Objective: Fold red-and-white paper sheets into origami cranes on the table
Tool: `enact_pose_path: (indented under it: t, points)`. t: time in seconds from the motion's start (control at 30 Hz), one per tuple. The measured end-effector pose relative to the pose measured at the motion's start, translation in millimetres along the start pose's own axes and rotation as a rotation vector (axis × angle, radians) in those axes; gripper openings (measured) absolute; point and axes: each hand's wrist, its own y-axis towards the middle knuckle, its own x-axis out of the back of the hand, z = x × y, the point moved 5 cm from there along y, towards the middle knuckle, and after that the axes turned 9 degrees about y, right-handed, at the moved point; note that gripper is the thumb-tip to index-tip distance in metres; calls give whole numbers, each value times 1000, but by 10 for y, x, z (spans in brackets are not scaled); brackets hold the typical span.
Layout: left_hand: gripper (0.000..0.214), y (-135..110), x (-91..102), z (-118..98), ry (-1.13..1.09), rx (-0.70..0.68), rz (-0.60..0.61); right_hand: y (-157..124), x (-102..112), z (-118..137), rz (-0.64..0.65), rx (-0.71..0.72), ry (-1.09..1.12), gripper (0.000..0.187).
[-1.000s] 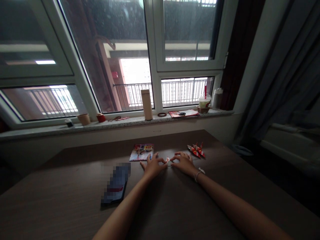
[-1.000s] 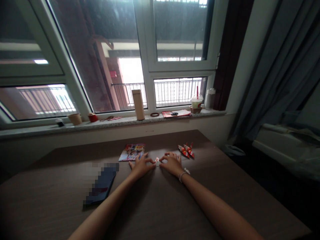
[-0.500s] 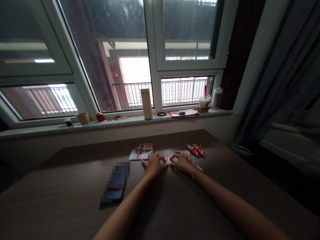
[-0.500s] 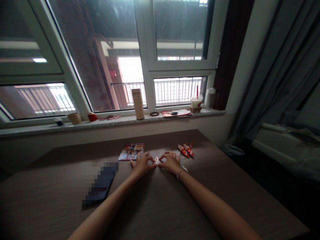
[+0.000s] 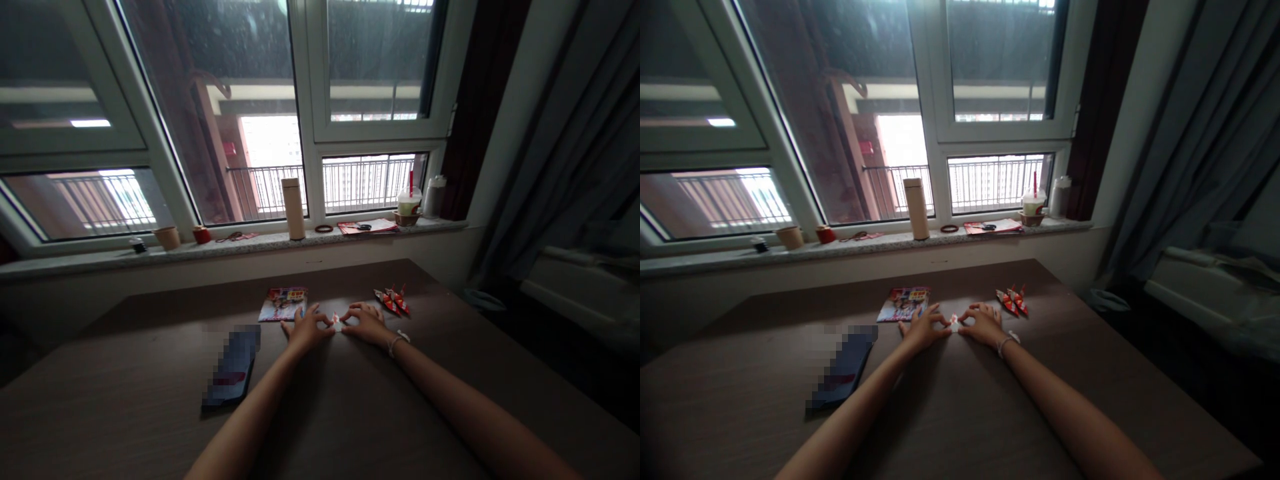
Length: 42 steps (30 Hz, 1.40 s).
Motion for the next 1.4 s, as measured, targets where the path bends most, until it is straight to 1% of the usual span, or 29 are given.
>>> enact_pose_path:
  t: [0.07,0.17,0.3,0.43,0.53,0.6,0.83,0.93,1.13,1.3,1.4]
  points:
    - [20,0,-3,-1,0,4,-4,-13,9,17,-12,-1,-4,29]
    - [20,-8,-14,-17,6,3,-45,-46,23,56,-48,-4,-11,29]
    - [20,-25,-25,-23,10,3,-70,-52,14,63,-35,-2,-11,29]
    - [21,-8,-26,22,0,-9,-40,-6,12,4,-2,14,7,28]
    - [21,17,-48,70,-14,-4,18,21,11,-35,24,25,8,28]
    - [21,22,-47,77,-12,2,15,23,13,-42,21,23,8,29]
    - [21,-16,-47,-8,-3,-16,-3,-36,18,39,-42,0,3,25]
    - [22,9,-58,25,-1,-19,9,-42,21,44,-24,3,-1,26]
    - [22,55,-74,124,8,-24,64,22,19,-49,48,31,-24,25]
    - [23,20,-69,96,14,-18,24,31,13,-50,35,22,-21,27]
    - [24,-3,-70,65,18,-10,22,6,6,-14,22,10,-19,28]
